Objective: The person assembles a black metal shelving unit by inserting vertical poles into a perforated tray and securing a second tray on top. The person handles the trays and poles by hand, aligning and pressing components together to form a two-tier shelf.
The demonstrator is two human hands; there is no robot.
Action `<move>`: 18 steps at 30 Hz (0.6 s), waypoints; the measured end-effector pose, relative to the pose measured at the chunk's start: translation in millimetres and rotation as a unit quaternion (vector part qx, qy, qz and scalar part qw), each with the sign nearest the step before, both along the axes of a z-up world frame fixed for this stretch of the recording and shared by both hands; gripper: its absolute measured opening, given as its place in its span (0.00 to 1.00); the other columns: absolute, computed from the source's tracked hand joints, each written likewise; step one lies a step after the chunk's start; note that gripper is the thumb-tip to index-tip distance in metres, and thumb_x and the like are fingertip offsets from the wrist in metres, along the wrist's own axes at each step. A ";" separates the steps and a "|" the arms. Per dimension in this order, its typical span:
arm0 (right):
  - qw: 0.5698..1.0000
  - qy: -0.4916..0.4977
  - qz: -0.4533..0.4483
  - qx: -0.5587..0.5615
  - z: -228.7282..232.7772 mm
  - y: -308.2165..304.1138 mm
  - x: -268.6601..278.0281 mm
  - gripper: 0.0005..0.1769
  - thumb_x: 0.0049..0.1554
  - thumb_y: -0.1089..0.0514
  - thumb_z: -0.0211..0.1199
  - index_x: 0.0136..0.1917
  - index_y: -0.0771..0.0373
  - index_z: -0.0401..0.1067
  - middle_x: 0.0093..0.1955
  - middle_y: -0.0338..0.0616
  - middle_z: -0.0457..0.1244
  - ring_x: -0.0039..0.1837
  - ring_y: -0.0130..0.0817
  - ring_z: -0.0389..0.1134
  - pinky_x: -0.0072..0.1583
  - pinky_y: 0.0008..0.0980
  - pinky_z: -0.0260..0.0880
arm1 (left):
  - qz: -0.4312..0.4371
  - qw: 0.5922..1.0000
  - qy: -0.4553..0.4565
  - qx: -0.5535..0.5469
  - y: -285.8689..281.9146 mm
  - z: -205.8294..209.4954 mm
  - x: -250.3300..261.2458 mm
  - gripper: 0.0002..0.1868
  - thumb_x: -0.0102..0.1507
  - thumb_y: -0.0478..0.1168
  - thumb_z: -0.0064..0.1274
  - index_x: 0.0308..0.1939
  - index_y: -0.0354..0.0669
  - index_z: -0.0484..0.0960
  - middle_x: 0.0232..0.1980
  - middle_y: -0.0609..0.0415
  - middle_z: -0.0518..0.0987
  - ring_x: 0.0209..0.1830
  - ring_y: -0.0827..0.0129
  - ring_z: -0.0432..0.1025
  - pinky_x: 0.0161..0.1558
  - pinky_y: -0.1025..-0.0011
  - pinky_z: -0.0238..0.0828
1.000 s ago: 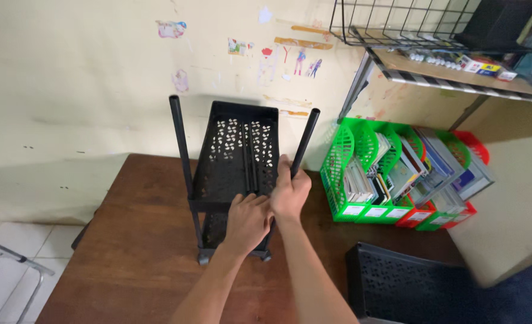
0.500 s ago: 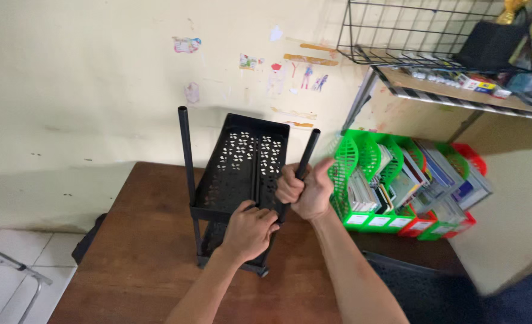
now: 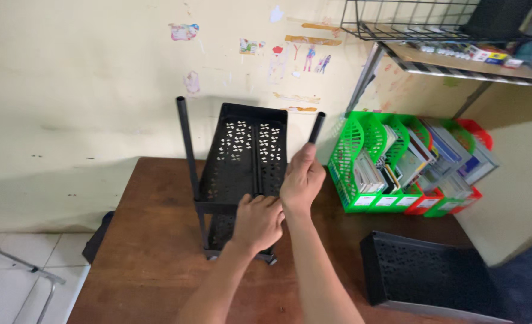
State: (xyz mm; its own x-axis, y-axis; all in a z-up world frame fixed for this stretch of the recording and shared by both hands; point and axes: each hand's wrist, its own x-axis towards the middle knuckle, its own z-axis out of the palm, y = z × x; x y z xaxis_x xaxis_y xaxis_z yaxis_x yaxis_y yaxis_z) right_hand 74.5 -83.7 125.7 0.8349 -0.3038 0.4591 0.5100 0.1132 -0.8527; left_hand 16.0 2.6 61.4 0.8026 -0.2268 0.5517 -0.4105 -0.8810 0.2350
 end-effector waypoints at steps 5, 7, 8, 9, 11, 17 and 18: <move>0.856 -0.001 0.515 0.050 34.3 -40.6 5.0 0.41 0.59 0.20 0.42 0.32 0.60 0.55 0.29 0.39 0.47 0.33 0.30 0.46 0.38 0.35 0.43 | -0.024 1.000 0.000 -0.007 17.0 3.9 -9.0 0.19 0.65 0.55 0.52 0.36 0.44 0.85 0.33 0.53 0.83 0.36 0.58 0.77 0.39 0.54 0.64; 0.838 -0.006 0.545 0.029 59.3 -44.9 24.6 0.41 0.61 0.19 0.40 0.31 0.58 0.54 0.27 0.36 0.45 0.31 0.30 0.44 0.36 0.34 0.41 | -0.026 1.000 -0.004 -0.005 19.3 9.2 -1.3 0.20 0.66 0.56 0.50 0.36 0.45 0.85 0.34 0.53 0.83 0.37 0.58 0.78 0.40 0.54 0.65; 0.827 0.001 0.562 0.024 63.2 -43.2 26.3 0.42 0.62 0.19 0.39 0.30 0.57 0.54 0.26 0.35 0.45 0.30 0.29 0.43 0.35 0.34 0.40 | -0.027 1.000 -0.001 -0.003 21.9 8.2 -4.0 0.20 0.67 0.56 0.50 0.36 0.45 0.85 0.34 0.53 0.83 0.37 0.58 0.78 0.41 0.55 0.65; 0.812 0.026 0.580 0.062 64.6 -38.7 27.1 0.41 0.63 0.19 0.39 0.30 0.56 0.53 0.26 0.33 0.44 0.30 0.28 0.42 0.34 0.33 0.39 | -0.027 1.000 0.002 0.000 24.4 6.9 -6.0 0.20 0.68 0.56 0.49 0.36 0.45 0.85 0.34 0.53 0.83 0.38 0.58 0.77 0.42 0.56 0.66; 0.780 0.066 0.606 0.139 65.3 -30.8 28.5 0.39 0.65 0.21 0.39 0.30 0.54 0.52 0.26 0.30 0.42 0.29 0.25 0.39 0.33 0.31 0.39 | -0.036 0.999 -0.019 0.004 28.8 4.8 -3.2 0.21 0.67 0.57 0.48 0.35 0.45 0.85 0.34 0.54 0.83 0.37 0.59 0.77 0.42 0.57 0.66; 0.984 -0.009 0.170 0.051 58.5 2.0 12.1 0.36 0.64 0.27 0.46 0.29 0.58 0.55 0.26 0.31 0.46 0.27 0.24 0.44 0.30 0.31 0.42 | -0.036 0.998 -0.040 -0.009 24.4 -9.4 -2.3 0.22 0.66 0.58 0.50 0.32 0.44 0.83 0.33 0.54 0.82 0.37 0.59 0.76 0.43 0.58 0.65; 0.998 -0.026 0.053 -0.003 60.9 9.3 10.9 0.36 0.65 0.27 0.44 0.29 0.57 0.56 0.25 0.30 0.48 0.28 0.23 0.46 0.30 0.30 0.44 | -0.035 0.998 -0.043 -0.013 22.5 -8.6 -0.1 0.22 0.66 0.58 0.51 0.33 0.44 0.83 0.33 0.54 0.82 0.36 0.60 0.76 0.42 0.58 0.65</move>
